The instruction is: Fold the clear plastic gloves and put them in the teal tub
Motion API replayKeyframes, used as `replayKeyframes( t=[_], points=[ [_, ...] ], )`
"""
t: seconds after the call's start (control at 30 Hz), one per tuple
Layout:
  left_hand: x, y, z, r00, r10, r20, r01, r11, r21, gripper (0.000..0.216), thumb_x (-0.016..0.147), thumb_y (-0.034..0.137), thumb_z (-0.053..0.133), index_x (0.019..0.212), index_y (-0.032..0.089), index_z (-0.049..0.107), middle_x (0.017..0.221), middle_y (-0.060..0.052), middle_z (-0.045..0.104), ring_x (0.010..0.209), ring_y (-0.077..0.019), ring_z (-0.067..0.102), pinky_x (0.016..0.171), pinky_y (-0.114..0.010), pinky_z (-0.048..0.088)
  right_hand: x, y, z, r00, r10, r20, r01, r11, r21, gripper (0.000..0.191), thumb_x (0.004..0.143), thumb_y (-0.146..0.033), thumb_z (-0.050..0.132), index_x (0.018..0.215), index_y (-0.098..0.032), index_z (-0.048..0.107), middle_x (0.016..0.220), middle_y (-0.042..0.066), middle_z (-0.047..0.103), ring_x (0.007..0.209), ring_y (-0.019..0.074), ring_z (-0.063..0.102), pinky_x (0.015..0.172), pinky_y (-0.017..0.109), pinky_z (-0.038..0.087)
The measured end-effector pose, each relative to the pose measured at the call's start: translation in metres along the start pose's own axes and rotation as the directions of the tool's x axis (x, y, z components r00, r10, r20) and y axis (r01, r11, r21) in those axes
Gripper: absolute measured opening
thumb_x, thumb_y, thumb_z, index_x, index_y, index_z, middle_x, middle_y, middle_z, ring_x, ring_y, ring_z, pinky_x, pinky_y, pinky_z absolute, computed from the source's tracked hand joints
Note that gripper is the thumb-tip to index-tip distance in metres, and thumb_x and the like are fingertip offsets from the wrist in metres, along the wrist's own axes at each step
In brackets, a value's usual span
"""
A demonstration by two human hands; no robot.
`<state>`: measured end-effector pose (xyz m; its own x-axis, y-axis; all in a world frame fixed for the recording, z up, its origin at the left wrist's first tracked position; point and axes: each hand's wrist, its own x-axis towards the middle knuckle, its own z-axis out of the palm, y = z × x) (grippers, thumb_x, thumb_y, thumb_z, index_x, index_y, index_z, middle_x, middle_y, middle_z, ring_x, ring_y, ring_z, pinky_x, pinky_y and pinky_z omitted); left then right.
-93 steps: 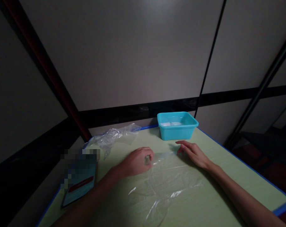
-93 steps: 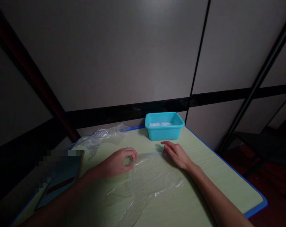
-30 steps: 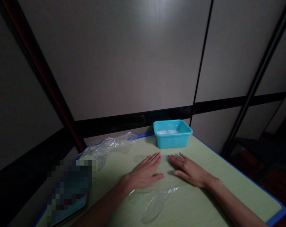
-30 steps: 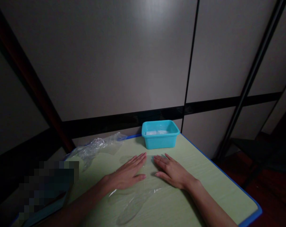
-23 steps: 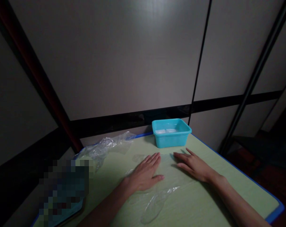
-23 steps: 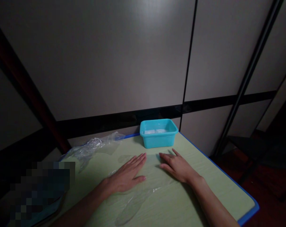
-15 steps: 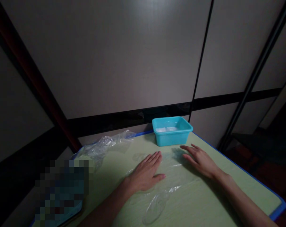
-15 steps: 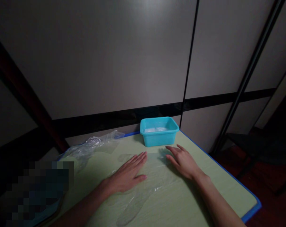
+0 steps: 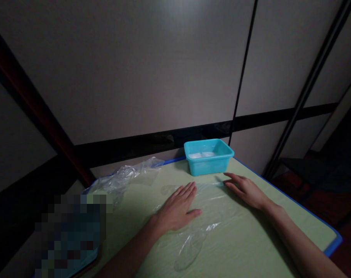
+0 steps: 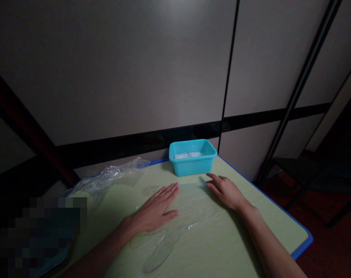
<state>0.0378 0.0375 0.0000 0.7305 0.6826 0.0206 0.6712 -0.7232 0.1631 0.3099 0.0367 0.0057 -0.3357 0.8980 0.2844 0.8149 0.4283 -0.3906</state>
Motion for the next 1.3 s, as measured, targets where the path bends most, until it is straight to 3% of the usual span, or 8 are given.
replayKeyframes(
  t=[0.13,0.3,0.6,0.97,1.13,1.3],
  points=[
    [0.000,0.001,-0.001,1.000,-0.003,0.007,0.003,1.000,-0.001,0.066,0.084,0.053,0.026,0.134,0.015,0.009,0.141,-0.008,0.007,0.129,-0.0175,0.005,0.103,-0.034,0.009,0.000,0.000,0.001,0.996,0.041,-0.082,-0.042,0.999,-0.011,0.038,0.087,-0.039,0.029,0.114,-0.018,0.044,0.098,0.009,0.063,0.090,0.0230,0.057,0.078,0.037,0.043],
    [-0.001,0.002,-0.003,1.000,-0.024,0.004,0.024,0.999,-0.030,0.071,0.083,0.051,0.031,0.134,0.012,0.001,0.141,-0.009,0.002,0.129,-0.0175,0.002,0.104,-0.033,0.009,0.000,-0.007,0.002,0.995,-0.052,-0.090,0.056,0.997,0.048,0.036,0.088,-0.036,0.027,0.110,-0.017,0.048,0.104,0.008,0.060,0.097,0.0200,0.054,0.085,0.035,0.040],
    [-0.001,-0.005,0.003,0.985,-0.061,-0.163,0.027,0.979,-0.204,0.071,0.082,0.038,0.040,0.134,0.015,-0.003,0.141,-0.011,0.011,0.127,-0.0215,0.015,0.103,-0.037,0.017,0.002,0.000,0.006,0.998,-0.015,-0.056,0.016,1.000,0.012,0.040,0.088,-0.038,0.025,0.116,-0.018,0.044,0.102,0.009,0.061,0.094,0.0229,0.056,0.082,0.038,0.041],
    [-0.002,-0.002,0.002,0.992,-0.039,-0.118,0.027,0.994,-0.103,0.071,0.084,0.045,0.034,0.134,0.014,-0.005,0.140,-0.012,0.015,0.128,-0.0179,0.013,0.104,-0.036,0.007,0.002,-0.002,0.007,0.998,-0.021,-0.057,0.019,0.999,-0.048,0.038,0.089,-0.035,0.023,0.118,-0.017,0.041,0.101,0.009,0.061,0.093,0.0222,0.056,0.081,0.037,0.041],
    [-0.001,-0.001,0.002,0.994,-0.043,-0.101,0.036,0.997,-0.069,0.070,0.084,0.048,0.031,0.134,0.013,-0.003,0.140,-0.011,0.014,0.128,-0.0165,0.012,0.104,-0.034,0.006,0.007,-0.017,0.015,0.992,-0.121,-0.039,0.117,0.988,-0.103,0.036,0.089,-0.034,0.025,0.117,-0.018,0.041,0.115,0.008,0.054,0.105,0.0207,0.049,0.096,0.042,0.028],
    [0.000,-0.001,0.002,0.994,-0.040,-0.106,0.034,0.998,-0.060,0.071,0.083,0.046,0.034,0.134,0.012,-0.002,0.140,-0.010,0.013,0.128,-0.0153,0.012,0.104,-0.032,0.005,0.014,-0.038,0.025,0.959,-0.254,0.123,0.262,0.964,-0.053,0.040,0.089,-0.038,0.027,0.123,-0.018,0.034,0.121,0.008,0.050,0.106,0.0187,0.048,0.102,0.043,0.016]
  ],
)
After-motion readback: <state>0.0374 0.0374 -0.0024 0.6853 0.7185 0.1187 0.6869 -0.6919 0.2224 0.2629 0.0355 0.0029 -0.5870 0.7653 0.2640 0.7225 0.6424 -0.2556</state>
